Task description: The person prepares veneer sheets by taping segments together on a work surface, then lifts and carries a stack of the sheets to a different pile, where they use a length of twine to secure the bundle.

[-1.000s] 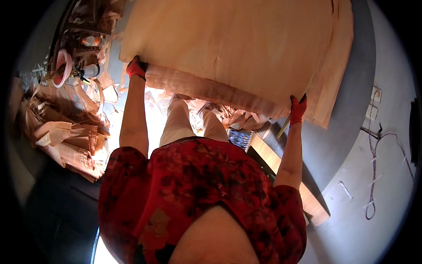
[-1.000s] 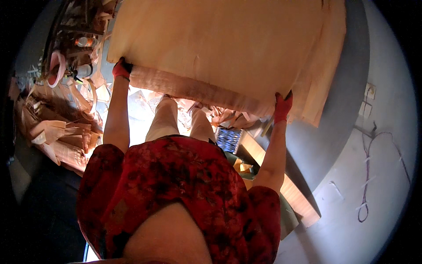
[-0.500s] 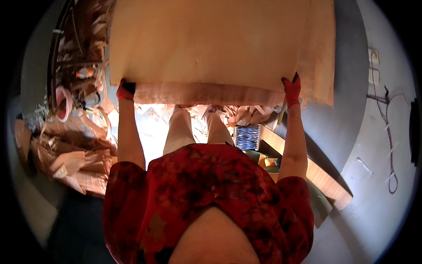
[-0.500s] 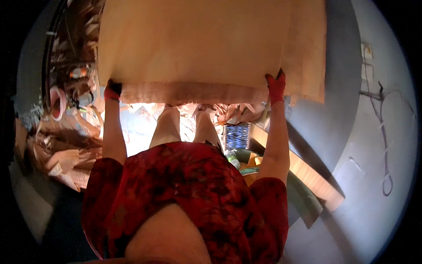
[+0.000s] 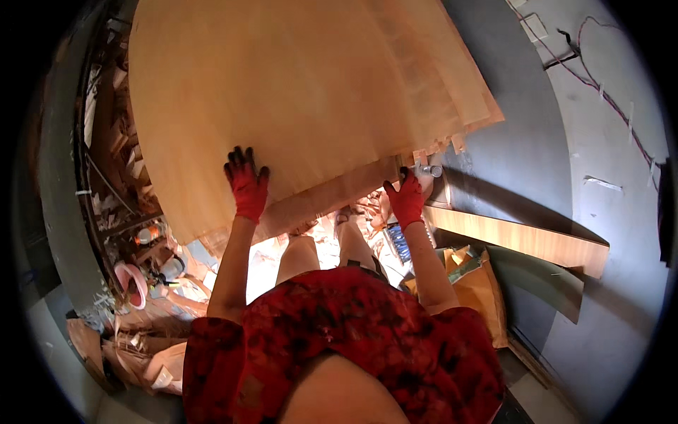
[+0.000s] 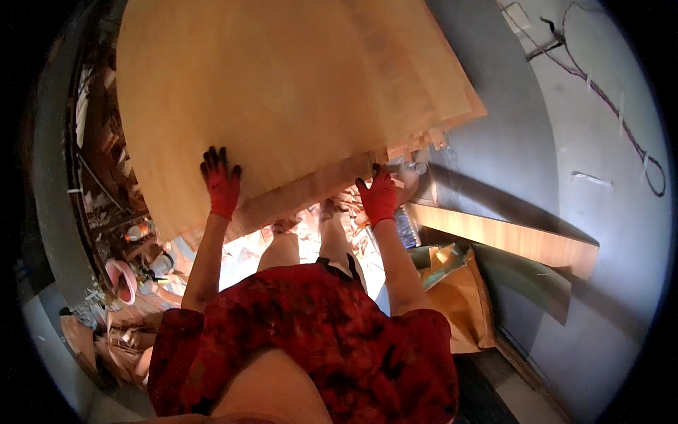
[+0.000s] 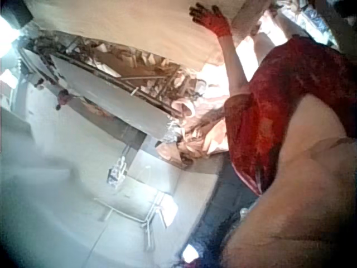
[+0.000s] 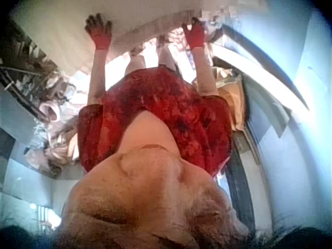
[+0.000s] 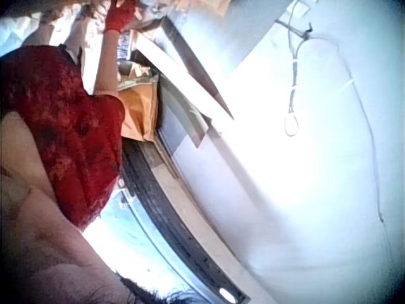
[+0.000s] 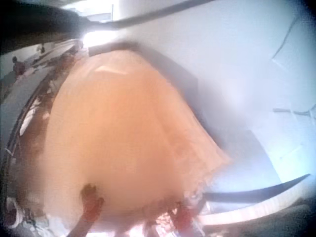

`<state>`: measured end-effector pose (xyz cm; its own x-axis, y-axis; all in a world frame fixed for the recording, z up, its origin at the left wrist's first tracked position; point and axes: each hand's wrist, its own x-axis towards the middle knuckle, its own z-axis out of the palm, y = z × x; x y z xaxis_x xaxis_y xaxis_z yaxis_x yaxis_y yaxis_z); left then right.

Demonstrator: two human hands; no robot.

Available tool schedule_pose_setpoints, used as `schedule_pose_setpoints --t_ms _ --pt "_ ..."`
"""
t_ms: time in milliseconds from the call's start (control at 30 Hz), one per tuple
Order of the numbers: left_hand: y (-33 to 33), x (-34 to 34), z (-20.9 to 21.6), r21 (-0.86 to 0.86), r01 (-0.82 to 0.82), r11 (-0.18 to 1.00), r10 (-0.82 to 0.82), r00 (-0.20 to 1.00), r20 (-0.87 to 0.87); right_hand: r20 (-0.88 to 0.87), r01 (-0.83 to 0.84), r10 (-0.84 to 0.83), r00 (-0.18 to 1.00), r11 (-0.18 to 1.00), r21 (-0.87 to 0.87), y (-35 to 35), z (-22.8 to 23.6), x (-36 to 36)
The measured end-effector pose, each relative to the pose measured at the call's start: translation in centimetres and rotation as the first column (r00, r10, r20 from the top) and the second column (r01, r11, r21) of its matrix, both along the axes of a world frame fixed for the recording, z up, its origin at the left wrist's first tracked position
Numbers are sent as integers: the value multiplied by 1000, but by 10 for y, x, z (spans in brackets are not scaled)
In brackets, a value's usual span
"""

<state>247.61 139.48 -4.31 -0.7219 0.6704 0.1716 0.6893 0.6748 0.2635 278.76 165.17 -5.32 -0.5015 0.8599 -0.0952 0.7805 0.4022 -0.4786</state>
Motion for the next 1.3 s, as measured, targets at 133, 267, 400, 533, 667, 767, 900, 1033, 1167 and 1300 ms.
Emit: schedule_pose_setpoints --t_ms 133,267,400,533,667,767,900,1033,1167,1300 --pt "48 -3 -8 -123 86 989 -82 996 39 -80 46 -46 996 999 2 24 -6 30" --pt "43 -13 -21 -216 71 974 -67 997 27 -78 74 -82 994 992 -98 68 22 71" --pt "68 -6 -25 -168 91 982 -77 993 90 -303 -46 -302 904 636 -770 101 -16 71" --pt "56 -11 -24 -156 59 986 -38 990 135 -359 154 -430 829 791 -593 98 -12 75" --pt "53 -10 -26 -173 59 983 -35 990 140 -424 235 -500 755 810 -538 87 -10 110" --pt "62 -7 -30 -164 68 984 -49 992 119 -329 301 -426 843 879 -369 97 -19 131" --pt "66 -7 -33 -178 61 982 -39 992 123 -178 386 -411 894 908 -161 119 -13 129" --pt "62 -7 -29 -237 59 970 -21 987 156 -54 407 -419 906 900 -154 84 -9 166" --pt "74 -11 -34 -233 69 970 -45 993 109 -24 444 -446 895 893 -74 96 -18 206" --pt "55 -11 -44 -204 83 975 -68 995 80 -89 378 -369 925 917 129 170 33 187"
